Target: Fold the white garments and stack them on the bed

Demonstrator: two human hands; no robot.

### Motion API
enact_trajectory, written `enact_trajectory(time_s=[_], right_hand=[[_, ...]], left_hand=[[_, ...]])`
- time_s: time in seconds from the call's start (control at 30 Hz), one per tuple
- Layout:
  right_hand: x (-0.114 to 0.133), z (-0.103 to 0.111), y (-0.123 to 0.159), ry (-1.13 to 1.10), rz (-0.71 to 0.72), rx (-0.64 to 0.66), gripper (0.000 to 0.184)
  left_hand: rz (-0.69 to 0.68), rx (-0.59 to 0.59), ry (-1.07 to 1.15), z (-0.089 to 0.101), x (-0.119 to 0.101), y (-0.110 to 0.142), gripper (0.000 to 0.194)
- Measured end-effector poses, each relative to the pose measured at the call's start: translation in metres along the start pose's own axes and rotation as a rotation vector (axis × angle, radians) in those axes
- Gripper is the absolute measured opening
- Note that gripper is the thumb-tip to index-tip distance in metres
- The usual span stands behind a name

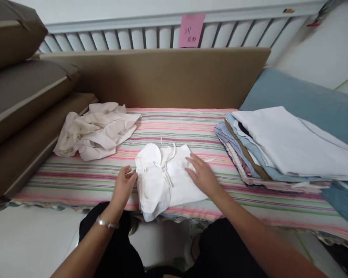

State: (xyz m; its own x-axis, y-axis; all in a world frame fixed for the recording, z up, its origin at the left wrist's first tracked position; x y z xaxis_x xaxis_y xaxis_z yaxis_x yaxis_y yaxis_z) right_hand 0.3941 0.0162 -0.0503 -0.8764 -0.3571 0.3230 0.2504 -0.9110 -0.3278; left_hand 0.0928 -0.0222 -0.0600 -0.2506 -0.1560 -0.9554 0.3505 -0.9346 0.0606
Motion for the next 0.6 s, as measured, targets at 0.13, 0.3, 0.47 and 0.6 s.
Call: enact_trajectory(time_s=[0.13,0.3,0.47,0.6], right_hand=[[0.018,0.004,0.043,-0.072,0.088,0.055,0.037],[0.037,0.005,0.062,-0.348,-0.003,-0.032,0.026],[0.079,-0.023,0.086,-0.879,-0.591,0.278,0.018],[0.114,-0.047,0.108,-1.129,-0.822,0.513,0.014]], left_hand=[[-0.461,0.224,-0.374,0.015,0.004,0.058,0.027],[-0.605,0.559,-0.748,0.003,-0.008,0.069,0.035],[-0.638,0.655,-1.042,-0.018,-0.027,0.057,0.021],[-0.634,0.687,-0.993,-0.023,-0.033,0.054,0.017]])
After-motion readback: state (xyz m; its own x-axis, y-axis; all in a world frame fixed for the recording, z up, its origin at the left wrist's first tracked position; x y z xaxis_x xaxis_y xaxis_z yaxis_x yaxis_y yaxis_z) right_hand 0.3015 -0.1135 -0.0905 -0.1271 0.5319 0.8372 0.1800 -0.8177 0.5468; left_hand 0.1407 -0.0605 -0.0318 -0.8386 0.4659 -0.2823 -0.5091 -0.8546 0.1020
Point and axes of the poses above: each hand's wrist, its own y-axis away from the middle knuckle, its own z-axis out of the back of the hand, x = y × z, the point moved 1 cm from there along -y, towards the middle knuckle, and after that the axes turned 3 degrees about y, right-handed, at the moved point
